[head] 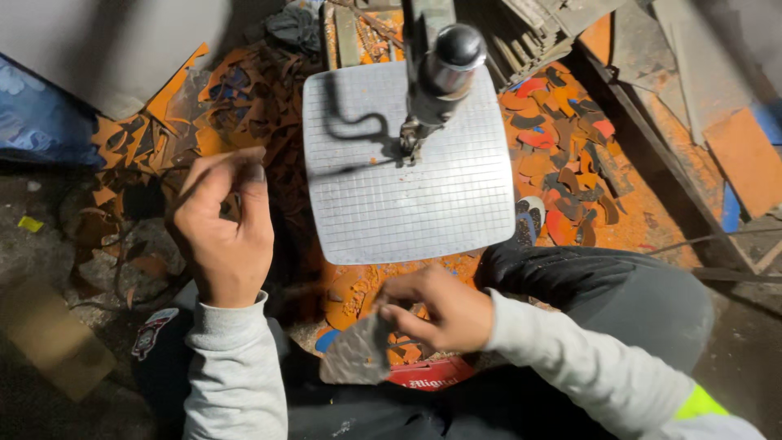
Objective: The person sits on the floor and uses a vertical cutting machine to cut small pieces of colored material. They guide each piece under the blade, cut it, and set it aside, repeating the process with different colors.
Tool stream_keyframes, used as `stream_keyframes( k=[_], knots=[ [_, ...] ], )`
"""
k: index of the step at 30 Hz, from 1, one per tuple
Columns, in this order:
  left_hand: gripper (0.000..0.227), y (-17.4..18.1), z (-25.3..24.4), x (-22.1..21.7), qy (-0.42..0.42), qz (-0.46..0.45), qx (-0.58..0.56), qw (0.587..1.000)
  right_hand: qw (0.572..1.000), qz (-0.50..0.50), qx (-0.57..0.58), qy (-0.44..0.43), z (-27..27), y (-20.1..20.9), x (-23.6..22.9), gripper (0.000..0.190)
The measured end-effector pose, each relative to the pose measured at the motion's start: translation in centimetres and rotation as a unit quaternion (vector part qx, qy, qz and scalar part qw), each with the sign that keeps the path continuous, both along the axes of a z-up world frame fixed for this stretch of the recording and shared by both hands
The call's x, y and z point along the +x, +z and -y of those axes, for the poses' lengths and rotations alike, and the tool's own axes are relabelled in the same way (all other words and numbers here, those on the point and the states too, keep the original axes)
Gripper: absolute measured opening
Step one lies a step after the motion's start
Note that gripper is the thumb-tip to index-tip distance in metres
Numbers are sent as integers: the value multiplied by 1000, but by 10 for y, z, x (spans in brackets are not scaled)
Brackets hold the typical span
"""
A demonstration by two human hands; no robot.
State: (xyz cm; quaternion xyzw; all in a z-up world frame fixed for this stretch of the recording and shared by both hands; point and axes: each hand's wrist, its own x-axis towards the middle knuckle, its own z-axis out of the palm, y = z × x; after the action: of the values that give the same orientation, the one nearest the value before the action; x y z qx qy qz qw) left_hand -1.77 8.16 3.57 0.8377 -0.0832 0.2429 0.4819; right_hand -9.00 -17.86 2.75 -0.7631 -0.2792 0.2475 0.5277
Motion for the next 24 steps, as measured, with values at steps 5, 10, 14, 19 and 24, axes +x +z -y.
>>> stream_keyframes(
  k=[5, 10, 14, 19, 24],
  knots=[
    [12, 7, 21, -9, -27, -11, -13, 1000, 989, 38, -15, -142, 42, 52, -3, 13],
    [13, 13, 49, -22, -87, 13, 29, 996, 932, 289, -31, -215, 70, 52, 14, 25],
    [16, 11, 68, -20, -170, 28, 78, 982, 941, 281, -47, -185, 77, 35, 26, 26],
    [27, 9, 78, -22, -231, 49, 155, 959, 910, 368, -77, -176, 82, 24, 35, 36],
    [34, 10, 83, -26, -213, 54, 142, 965, 884, 390, -127, -222, 75, 26, 34, 31]
  ],
)
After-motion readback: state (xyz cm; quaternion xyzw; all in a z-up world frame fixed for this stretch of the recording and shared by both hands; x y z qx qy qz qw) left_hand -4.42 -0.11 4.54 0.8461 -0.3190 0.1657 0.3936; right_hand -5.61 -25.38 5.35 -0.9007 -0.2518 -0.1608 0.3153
